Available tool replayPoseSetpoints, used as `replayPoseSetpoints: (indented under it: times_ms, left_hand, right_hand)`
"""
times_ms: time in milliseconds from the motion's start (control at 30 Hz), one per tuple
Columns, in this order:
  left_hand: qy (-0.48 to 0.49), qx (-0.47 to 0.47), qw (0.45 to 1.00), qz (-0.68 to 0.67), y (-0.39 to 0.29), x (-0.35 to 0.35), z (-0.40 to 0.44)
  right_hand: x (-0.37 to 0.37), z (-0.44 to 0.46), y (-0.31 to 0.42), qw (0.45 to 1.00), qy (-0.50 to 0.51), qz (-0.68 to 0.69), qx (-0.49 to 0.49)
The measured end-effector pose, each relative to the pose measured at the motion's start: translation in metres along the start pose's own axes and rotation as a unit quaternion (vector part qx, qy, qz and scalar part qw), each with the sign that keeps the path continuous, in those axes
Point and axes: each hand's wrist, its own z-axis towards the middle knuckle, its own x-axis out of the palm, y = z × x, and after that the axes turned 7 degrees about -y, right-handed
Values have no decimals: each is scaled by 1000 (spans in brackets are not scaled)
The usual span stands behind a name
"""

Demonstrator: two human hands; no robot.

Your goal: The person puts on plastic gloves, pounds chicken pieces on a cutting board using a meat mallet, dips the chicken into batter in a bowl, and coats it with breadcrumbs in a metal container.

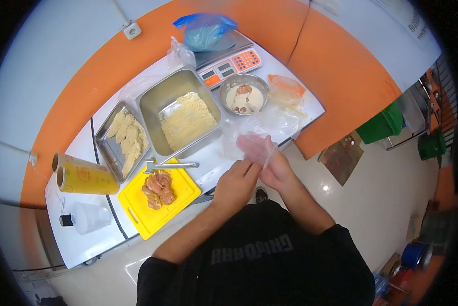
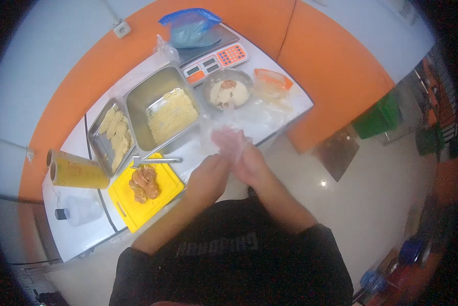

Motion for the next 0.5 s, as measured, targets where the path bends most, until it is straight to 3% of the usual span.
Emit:
replayPoseSetpoints:
  times_ms: [100, 133, 200, 300, 400, 500]
  left_hand:
    - [0, 4, 1000, 6, 0, -3, -2]
    - [2, 7, 1000, 3, 2, -5, -3]
    - [21, 3, 1000, -3, 3, -5, -8]
    - [47, -10, 999, -11, 5, -2, -14]
    - [45, -32, 998, -23, 5, -5, -14]
    - [30, -81, 995, -40, 4, -11, -10]
  right_hand:
    - [-7, 3, -11, 998, 13, -57, -17]
    - [-11, 3, -15, 978, 14, -189, -88]
    - [-18, 1, -25, 871, 18, -438, -222]
    - [-13, -9, -22, 756, -9, -598, -268]
    - [-17, -10, -17, 691, -13, -674, -260]
    - [-16, -15, -13, 862, -15, -490, -129]
